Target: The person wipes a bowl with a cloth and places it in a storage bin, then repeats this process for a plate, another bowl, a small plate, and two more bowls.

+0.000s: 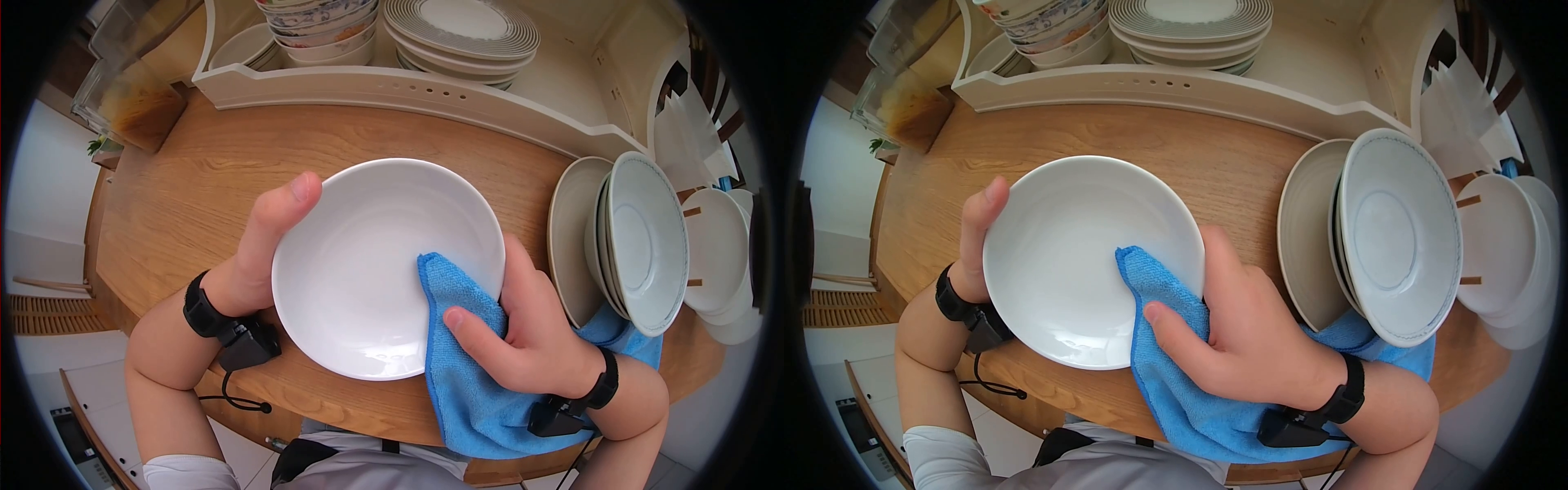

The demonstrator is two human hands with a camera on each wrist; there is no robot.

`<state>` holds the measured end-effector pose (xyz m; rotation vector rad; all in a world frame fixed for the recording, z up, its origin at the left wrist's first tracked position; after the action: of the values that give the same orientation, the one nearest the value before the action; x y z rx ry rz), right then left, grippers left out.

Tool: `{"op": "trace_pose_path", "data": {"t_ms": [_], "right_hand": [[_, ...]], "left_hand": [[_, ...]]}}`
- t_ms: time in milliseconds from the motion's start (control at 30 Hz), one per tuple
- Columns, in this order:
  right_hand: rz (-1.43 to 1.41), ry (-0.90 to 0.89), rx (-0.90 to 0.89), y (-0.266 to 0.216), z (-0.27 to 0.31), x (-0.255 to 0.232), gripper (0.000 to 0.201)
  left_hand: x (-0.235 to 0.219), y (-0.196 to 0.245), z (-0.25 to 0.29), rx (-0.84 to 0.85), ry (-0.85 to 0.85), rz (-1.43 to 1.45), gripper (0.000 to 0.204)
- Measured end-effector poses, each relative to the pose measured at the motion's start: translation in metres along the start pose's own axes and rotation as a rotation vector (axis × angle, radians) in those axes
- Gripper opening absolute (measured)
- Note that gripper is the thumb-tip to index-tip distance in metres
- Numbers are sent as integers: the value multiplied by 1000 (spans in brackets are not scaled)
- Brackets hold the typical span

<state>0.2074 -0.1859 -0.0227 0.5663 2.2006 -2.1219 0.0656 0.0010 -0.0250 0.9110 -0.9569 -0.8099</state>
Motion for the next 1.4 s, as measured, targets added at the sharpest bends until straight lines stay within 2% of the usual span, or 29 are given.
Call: {"op": "trace_pose_path", "data": {"t_ms": [1400], "right_hand": [[44, 3, 35, -1, 0, 0, 48]], "left_hand": [[3, 1, 1, 5, -12, -18, 79]]}}
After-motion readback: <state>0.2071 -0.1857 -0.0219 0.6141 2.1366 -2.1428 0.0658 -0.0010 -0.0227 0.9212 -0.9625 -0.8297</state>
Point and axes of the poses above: each hand's wrist, its own z-axis away from the middle knuckle, its own x-axis out of the palm, y = z × x, the point moved 4 cm from there along -z, towards the middle knuckle, and after that the axes turned 1 degree about -y, right-handed, at the moved point
